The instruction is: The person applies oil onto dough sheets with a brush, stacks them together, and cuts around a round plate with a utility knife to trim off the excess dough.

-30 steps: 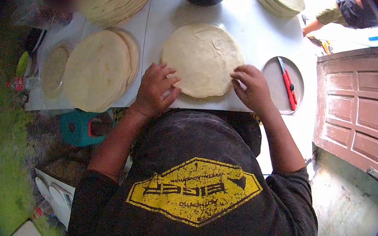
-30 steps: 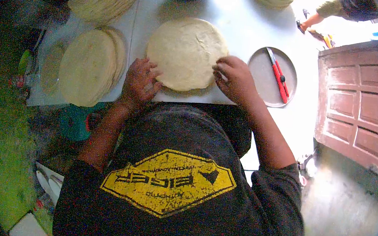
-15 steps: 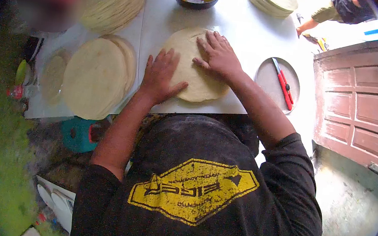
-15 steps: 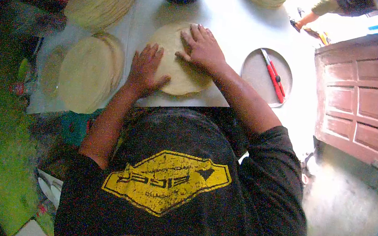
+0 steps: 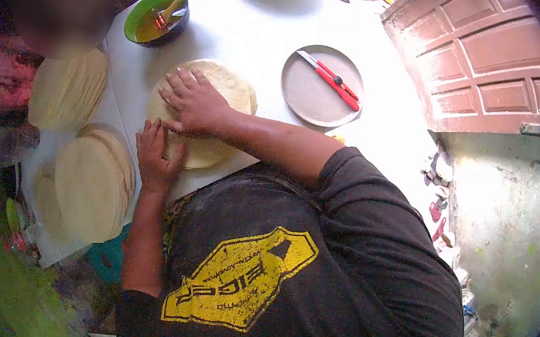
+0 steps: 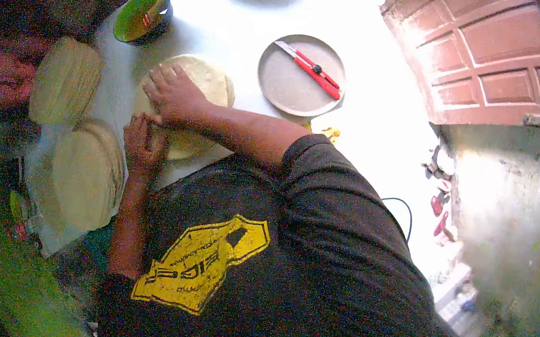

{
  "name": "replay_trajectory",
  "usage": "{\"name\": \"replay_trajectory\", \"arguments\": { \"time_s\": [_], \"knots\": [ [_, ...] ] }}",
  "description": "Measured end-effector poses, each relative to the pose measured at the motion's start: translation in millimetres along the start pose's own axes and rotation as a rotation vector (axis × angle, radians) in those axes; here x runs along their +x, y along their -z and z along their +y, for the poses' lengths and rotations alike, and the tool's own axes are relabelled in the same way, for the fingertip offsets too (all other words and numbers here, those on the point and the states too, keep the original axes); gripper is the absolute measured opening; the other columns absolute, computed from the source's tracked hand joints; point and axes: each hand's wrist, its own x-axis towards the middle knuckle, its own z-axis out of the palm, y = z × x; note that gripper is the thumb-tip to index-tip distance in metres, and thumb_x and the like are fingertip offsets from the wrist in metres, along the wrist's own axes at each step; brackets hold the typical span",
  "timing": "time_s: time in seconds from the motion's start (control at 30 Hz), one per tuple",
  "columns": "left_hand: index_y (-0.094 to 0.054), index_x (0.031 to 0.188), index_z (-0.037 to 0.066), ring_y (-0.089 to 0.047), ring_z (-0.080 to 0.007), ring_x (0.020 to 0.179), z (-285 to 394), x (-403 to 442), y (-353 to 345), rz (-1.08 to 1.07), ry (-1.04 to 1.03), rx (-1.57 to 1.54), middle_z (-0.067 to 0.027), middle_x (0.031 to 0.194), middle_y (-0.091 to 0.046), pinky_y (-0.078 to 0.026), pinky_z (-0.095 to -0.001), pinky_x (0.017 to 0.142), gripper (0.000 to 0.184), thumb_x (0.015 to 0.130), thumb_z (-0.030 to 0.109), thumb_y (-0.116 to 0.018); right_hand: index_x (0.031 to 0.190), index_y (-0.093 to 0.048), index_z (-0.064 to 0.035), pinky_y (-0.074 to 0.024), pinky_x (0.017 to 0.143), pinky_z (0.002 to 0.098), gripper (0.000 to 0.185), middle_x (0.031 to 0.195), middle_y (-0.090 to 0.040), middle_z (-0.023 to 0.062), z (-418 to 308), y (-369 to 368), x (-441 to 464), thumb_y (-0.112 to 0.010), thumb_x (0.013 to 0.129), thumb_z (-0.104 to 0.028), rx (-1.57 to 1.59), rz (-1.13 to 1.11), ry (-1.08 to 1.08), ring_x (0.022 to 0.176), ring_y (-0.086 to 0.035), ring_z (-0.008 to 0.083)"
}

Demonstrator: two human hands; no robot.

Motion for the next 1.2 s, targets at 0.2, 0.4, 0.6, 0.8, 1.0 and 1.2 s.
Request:
{"name": "replay_trajectory", "arguments": {
  "time_s": [0.2, 0.4, 0.6, 0.8, 1.0, 1.2],
  "knots": [
    [-0.045, 0.137, 0.003, -0.031, -0.0386, 0.138, 2, -2, 3, 0.015, 0.021, -0.019, -0.0191, 0.144, -0.041, -0.015, -0.0567, 0.114, 0.071, 0.081, 0.042, -0.065, 0.137, -0.046, -0.0051, -0.0163, 0.115, 0.0521, 0.070, 0.146, -0.035, 0.0245, -7, 19, -9, -0.053, 0.087, -0.054, 0.093, 0.065, -0.053, 0.140, -0.028, 0.0388],
    [-0.044, 0.138, 0.003, -0.024, -0.0414, 0.140, 27, -15, 27, -0.119, -0.029, 0.007, -0.0223, 0.148, -0.035, -0.014, -0.0554, 0.114, 0.072, 0.081, 0.041, -0.067, 0.138, -0.046, -0.0071, -0.0139, 0.116, 0.0495, 0.068, 0.148, -0.031, 0.0243, 19, 20, -48, -0.054, 0.088, -0.052, 0.060, -0.022, -0.184, 0.141, -0.024, 0.0391],
    [-0.044, 0.138, 0.003, -0.024, -0.0420, 0.140, 22, -14, 22, -0.112, -0.039, -0.047, -0.0229, 0.148, -0.034, -0.016, -0.0535, 0.114, 0.074, 0.080, 0.042, -0.068, 0.142, -0.041, -0.0099, -0.0123, 0.117, 0.0487, 0.069, 0.150, -0.029, 0.0227, 15, 15, -49, -0.052, 0.089, -0.052, 0.058, -0.052, -0.159, 0.142, -0.021, 0.0389],
    [-0.041, 0.140, 0.002, -0.024, -0.0415, 0.140, 22, -18, 22, -0.060, -0.001, -0.032, -0.0236, 0.149, -0.031, -0.016, -0.0535, 0.114, 0.078, 0.081, 0.045, -0.067, 0.143, -0.040, -0.0133, -0.0099, 0.117, 0.0502, 0.068, 0.152, -0.026, 0.0208, 15, 16, -53, -0.052, 0.089, -0.053, 0.018, 0.073, -0.160, 0.143, -0.018, 0.0373],
    [-0.029, 0.145, -0.001, -0.022, -0.0408, 0.141, 20, -25, 21, -0.106, 0.085, -0.004, -0.0260, 0.151, -0.024, -0.015, -0.0529, 0.114, 0.080, 0.086, 0.042, -0.063, 0.147, -0.034, -0.0135, -0.0091, 0.117, 0.0496, 0.071, 0.153, -0.024, 0.0217, 21, 22, -56, -0.048, 0.091, -0.055, -0.059, -0.063, -0.172, 0.144, -0.017, 0.0367],
    [-0.021, 0.147, -0.003, -0.021, -0.0409, 0.141, 22, -28, 17, -0.074, 0.104, 0.031, -0.0260, 0.152, -0.022, -0.015, -0.0521, 0.115, 0.086, 0.087, 0.043, -0.062, 0.144, -0.039, -0.0118, -0.0167, 0.116, 0.0484, 0.067, 0.149, -0.031, 0.0221, 25, 34, -66, -0.057, 0.089, -0.047, -0.026, -0.058, -0.137, 0.141, -0.024, 0.0376]
  ]
}}
